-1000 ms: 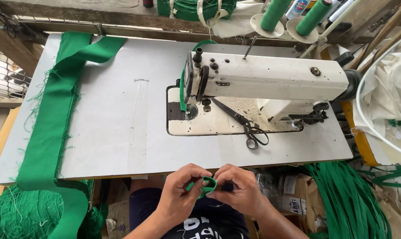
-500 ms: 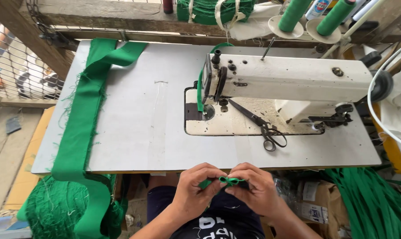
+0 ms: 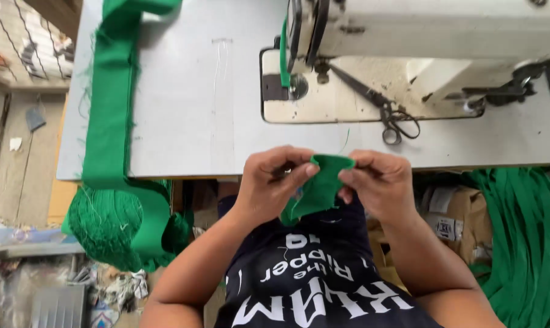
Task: Folding and preparing green fabric strips on a sewing machine table
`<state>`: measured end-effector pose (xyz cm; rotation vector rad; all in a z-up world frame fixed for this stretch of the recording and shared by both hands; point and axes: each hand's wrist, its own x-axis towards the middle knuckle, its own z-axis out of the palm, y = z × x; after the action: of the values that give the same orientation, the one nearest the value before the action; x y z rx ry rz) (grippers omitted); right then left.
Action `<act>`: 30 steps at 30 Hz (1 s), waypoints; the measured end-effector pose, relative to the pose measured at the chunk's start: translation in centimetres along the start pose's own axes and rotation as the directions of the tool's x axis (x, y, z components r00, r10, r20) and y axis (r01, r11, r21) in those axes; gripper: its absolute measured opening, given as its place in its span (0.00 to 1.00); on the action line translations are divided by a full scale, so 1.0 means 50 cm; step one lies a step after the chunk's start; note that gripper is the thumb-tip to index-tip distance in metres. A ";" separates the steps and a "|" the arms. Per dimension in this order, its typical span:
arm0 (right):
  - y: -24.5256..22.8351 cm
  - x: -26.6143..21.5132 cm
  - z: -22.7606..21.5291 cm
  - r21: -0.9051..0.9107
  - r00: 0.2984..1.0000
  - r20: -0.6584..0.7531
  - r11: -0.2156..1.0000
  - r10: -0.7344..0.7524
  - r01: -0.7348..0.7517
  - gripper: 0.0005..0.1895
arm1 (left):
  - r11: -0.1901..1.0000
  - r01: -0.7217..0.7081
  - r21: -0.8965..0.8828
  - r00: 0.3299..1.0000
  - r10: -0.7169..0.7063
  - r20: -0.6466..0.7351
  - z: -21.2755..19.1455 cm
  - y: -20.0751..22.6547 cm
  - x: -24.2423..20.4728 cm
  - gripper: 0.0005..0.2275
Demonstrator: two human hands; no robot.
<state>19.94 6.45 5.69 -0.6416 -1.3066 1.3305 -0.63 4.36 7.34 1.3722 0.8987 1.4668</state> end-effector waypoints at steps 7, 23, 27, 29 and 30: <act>0.010 0.012 -0.008 -0.114 0.996 -0.011 0.990 -0.088 0.086 0.05 | 0.998 -0.047 0.042 0.999 0.046 0.008 -0.007 0.020 0.027 0.03; -0.037 0.047 -0.015 -0.026 0.967 0.237 0.995 -0.091 0.100 0.03 | 0.986 0.150 -0.077 0.972 -0.133 0.193 -0.039 0.024 0.035 0.03; -0.035 0.051 -0.018 -0.013 0.948 0.289 0.990 -0.131 0.140 0.04 | 0.974 0.210 -0.089 0.953 -0.184 0.240 -0.041 0.041 0.039 0.04; -0.033 0.048 -0.007 -0.071 0.963 0.213 0.981 -0.163 0.181 0.05 | 0.993 0.101 -0.060 0.979 -0.088 0.184 -0.028 0.034 0.038 0.04; -0.033 0.048 -0.002 -0.131 0.970 0.138 0.967 -0.199 0.218 0.07 | 1.000 -0.011 -0.025 0.991 0.014 0.131 -0.022 0.032 0.038 0.04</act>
<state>19.95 8.30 7.91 -0.5103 -1.5391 1.1241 -1.87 5.71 9.31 1.4407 0.7873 1.3752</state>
